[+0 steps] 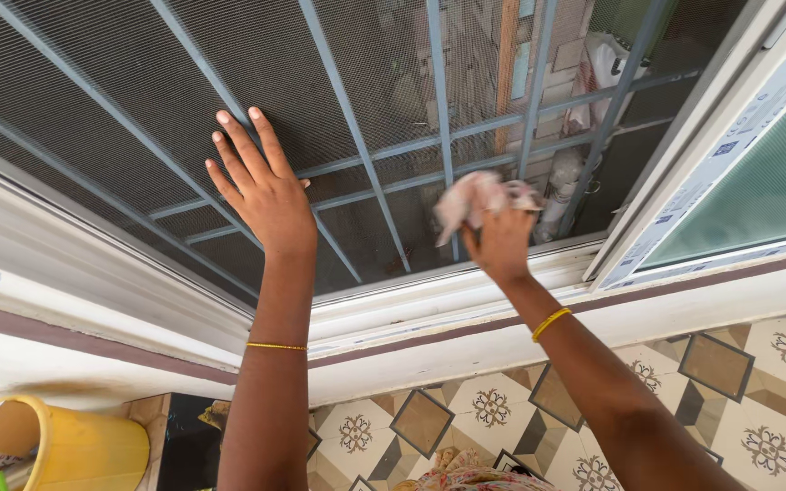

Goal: The person wipes the frame and screen of a sliding window with a cloth by hand.

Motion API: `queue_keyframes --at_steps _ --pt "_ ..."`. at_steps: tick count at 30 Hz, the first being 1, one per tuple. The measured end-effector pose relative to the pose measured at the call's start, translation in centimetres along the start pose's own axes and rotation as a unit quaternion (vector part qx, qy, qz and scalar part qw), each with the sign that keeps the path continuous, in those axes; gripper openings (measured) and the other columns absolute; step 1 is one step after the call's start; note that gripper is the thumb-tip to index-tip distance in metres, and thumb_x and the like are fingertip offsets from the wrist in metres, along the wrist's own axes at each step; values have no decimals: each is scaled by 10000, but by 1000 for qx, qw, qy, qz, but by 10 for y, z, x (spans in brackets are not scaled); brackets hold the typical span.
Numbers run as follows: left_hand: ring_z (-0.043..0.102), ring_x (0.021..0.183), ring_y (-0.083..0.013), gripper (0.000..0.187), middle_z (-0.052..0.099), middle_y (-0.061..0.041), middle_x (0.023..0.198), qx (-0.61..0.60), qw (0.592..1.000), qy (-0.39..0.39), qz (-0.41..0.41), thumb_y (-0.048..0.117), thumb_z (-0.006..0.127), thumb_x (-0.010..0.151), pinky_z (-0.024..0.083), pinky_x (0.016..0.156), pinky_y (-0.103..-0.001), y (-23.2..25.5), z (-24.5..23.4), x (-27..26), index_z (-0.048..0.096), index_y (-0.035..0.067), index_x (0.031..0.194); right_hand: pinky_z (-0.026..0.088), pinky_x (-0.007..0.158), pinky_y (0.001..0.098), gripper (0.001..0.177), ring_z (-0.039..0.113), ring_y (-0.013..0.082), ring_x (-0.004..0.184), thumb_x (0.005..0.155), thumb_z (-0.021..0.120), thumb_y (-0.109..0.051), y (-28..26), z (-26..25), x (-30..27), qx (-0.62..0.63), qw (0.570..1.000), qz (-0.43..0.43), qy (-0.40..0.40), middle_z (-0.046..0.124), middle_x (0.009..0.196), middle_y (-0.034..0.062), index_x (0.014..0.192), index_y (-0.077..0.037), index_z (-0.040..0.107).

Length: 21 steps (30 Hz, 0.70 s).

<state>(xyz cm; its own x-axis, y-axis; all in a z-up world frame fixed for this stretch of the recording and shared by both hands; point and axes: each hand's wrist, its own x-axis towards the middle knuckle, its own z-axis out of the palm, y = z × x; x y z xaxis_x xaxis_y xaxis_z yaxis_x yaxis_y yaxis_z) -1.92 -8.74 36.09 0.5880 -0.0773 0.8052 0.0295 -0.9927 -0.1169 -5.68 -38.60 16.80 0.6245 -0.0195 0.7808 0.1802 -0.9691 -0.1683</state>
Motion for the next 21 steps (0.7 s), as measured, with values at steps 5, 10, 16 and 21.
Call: queue_keyframes --at_steps 5,10,16,21 --pt "380 1501 -437 1299 233 -273 1672 -10 1000 19 11 408 953 643 338 1219 -597 1 1 -1 227 53 1660 178 1226 651 1043 232 540 1535 904 768 -273 73 -36 43 43 975 206 76 148 1720 264 1696 -100 112" --pt "388 1524 -435 1281 233 -266 1698 -34 998 48 12 365 954 628 362 1251 -576 0 -2 -2 223 47 1631 97 1331 647 914 124 578 1594 1062 714 -217 117 -40 52 71 970 182 146 101 1636 370 1645 5 46" --pt "392 1530 -423 1235 243 -244 1694 -40 998 55 6 390 940 664 388 1250 -577 -2 5 -5 236 64 1625 287 1245 583 765 300 543 1481 853 656 -41 97 21 -66 108 959 259 33 323 1556 319 1564 -91 378" --pt "376 1536 -383 1153 227 -222 1662 -16 997 74 4 391 905 789 399 1282 -566 -4 20 -6 195 85 1644 383 1126 600 733 442 511 1315 894 773 -184 113 78 -142 34 924 382 2 419 1428 288 1485 -89 350"
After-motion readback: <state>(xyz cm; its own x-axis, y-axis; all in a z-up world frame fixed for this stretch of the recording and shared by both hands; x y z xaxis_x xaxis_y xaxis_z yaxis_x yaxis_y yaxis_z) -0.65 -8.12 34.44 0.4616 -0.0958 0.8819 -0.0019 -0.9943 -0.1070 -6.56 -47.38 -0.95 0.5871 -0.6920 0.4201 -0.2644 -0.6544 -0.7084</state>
